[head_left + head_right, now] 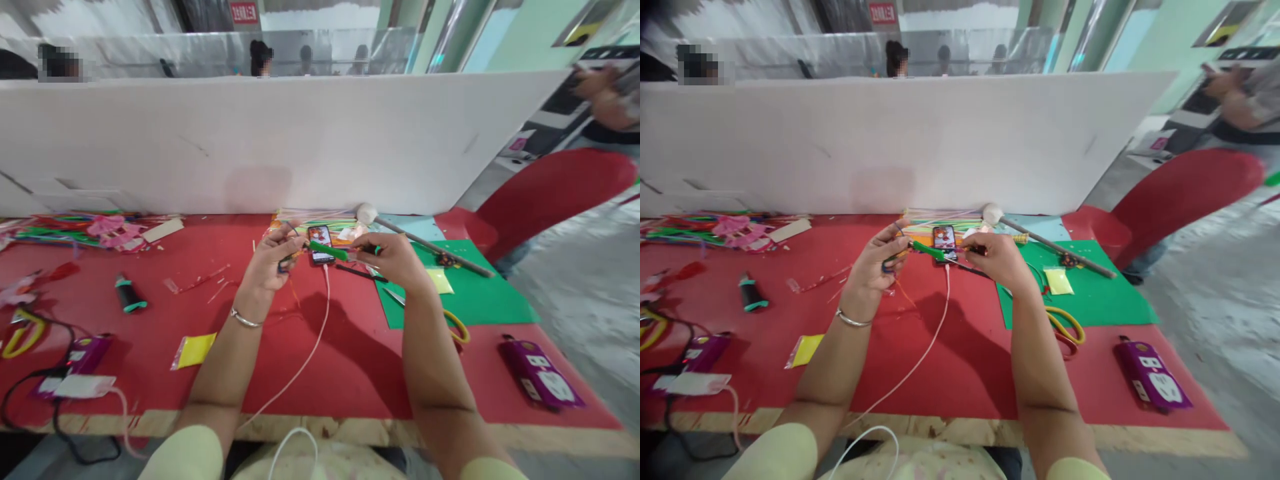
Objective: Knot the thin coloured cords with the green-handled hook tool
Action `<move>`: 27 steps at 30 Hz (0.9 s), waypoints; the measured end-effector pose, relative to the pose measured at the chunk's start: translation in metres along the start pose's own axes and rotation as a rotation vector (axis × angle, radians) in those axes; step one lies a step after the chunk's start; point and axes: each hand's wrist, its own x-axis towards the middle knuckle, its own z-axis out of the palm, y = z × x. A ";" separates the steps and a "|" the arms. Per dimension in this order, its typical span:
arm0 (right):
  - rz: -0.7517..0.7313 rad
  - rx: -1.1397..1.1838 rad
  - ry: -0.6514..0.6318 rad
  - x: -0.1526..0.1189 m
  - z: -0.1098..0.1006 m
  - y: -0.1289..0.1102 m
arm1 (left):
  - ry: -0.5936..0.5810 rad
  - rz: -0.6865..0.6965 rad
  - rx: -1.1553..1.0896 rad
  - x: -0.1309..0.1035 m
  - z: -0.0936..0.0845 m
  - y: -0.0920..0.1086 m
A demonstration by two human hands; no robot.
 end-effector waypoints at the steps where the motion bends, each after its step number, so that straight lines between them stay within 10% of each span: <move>1: 0.019 0.032 0.002 0.000 -0.001 0.001 | 0.003 0.000 -0.006 0.001 0.000 0.000; 18: -0.244 0.151 -0.140 -0.003 -0.011 -0.007 | 0.008 0.010 -0.044 0.008 -0.010 0.004; 27: -0.091 0.198 -0.123 0.003 0.009 -0.001 | 0.056 0.082 0.179 -0.001 0.006 -0.009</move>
